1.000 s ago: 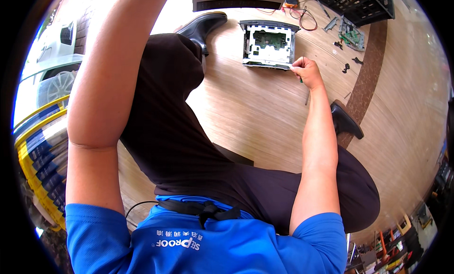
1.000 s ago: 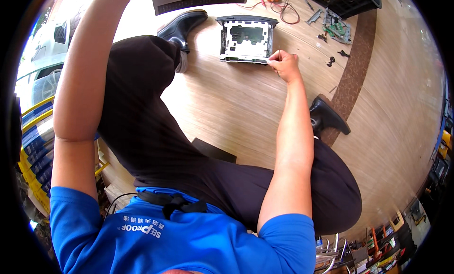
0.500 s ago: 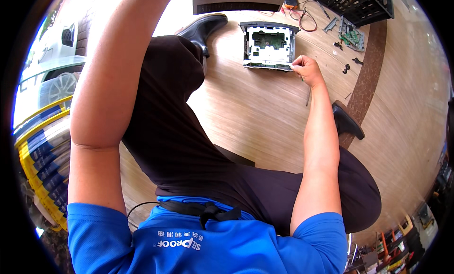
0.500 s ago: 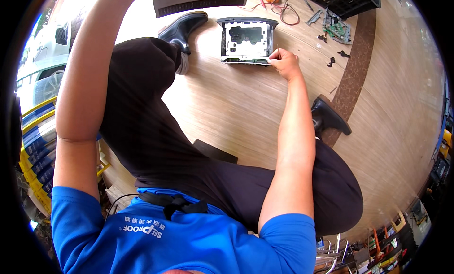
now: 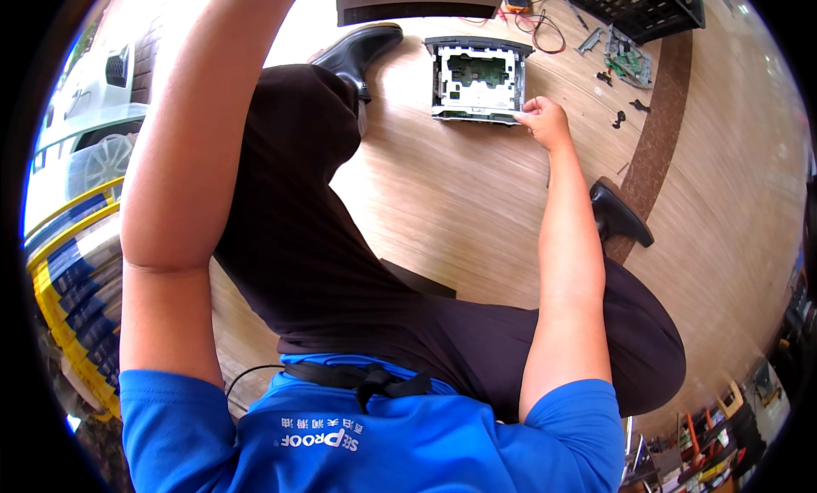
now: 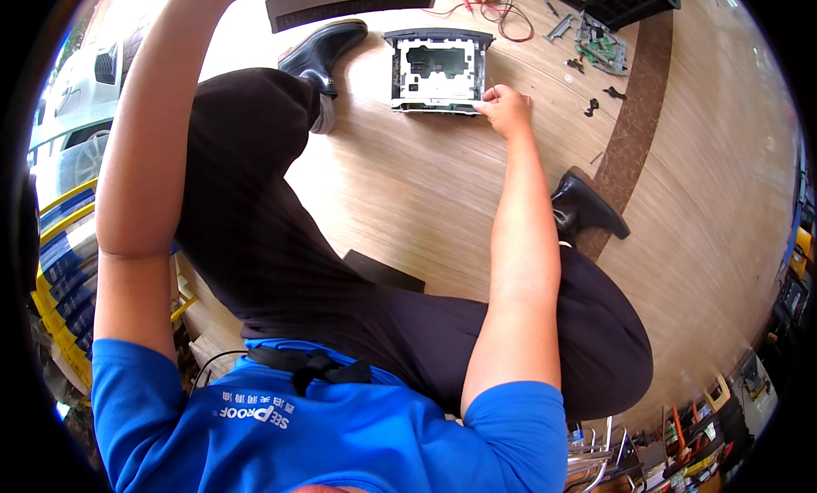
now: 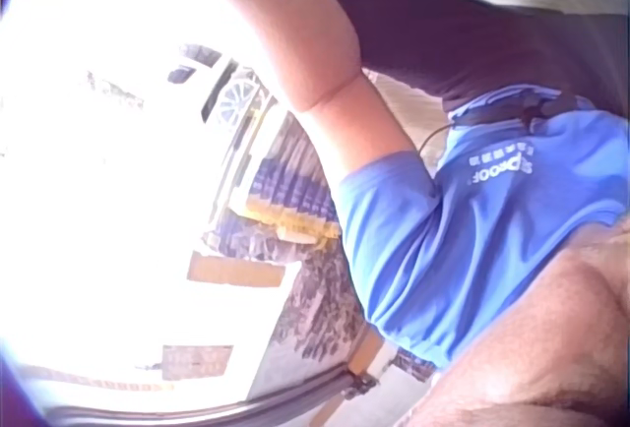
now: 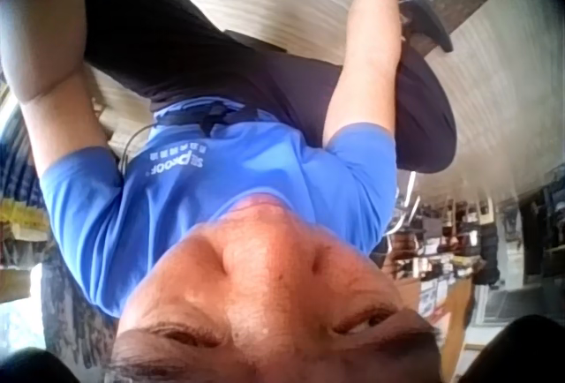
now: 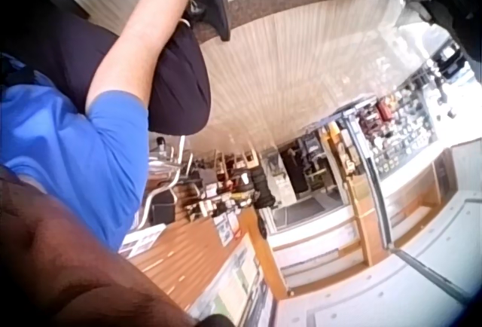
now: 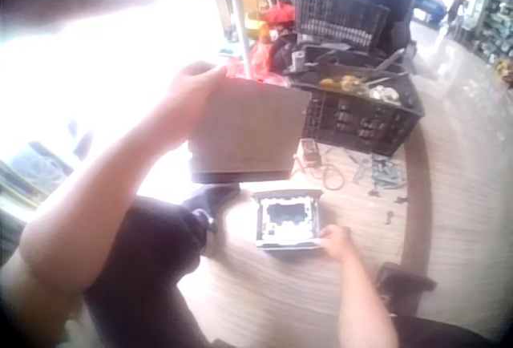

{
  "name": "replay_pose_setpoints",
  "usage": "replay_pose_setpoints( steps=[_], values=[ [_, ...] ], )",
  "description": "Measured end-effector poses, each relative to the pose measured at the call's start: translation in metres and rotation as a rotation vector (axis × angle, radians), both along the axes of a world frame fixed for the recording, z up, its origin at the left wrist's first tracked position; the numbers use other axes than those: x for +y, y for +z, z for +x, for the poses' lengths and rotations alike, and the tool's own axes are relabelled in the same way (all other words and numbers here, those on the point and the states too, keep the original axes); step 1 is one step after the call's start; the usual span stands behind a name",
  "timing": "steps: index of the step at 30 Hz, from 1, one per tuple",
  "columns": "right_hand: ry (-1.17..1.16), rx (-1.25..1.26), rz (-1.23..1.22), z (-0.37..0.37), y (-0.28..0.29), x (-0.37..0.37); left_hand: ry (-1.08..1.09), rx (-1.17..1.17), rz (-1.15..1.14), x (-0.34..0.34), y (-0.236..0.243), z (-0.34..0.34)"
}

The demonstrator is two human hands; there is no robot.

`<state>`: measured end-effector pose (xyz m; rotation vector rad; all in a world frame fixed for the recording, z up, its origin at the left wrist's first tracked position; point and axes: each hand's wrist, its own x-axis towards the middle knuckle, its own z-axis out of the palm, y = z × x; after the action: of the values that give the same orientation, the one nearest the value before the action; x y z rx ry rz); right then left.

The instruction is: The person disassembles a car stereo unit, removing screws with a screwdriver and prying off the metal casing to reveal the internal circuit boards.

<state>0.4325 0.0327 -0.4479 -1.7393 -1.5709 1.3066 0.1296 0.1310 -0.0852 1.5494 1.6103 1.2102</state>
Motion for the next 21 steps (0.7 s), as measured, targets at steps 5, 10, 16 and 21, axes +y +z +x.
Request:
replay_pose_setpoints(
  steps=[5,10,16,21],
  values=[
    [0.092,-0.29,0.09,-0.008,0.003,0.001,0.037,-0.043,-0.064,0.001,0.001,-0.006],
    [0.052,-0.246,0.075,0.003,-0.009,-0.002,0.035,-0.001,-0.055,-0.003,0.003,0.002],
    [-0.059,-0.03,-0.07,-0.001,-0.013,-0.007,0.036,-0.02,-0.04,-0.003,0.003,0.004],
    [-0.096,0.101,-0.215,-0.005,-0.001,-0.008,-0.072,-0.018,0.035,-0.012,0.001,0.002]
  ],
)
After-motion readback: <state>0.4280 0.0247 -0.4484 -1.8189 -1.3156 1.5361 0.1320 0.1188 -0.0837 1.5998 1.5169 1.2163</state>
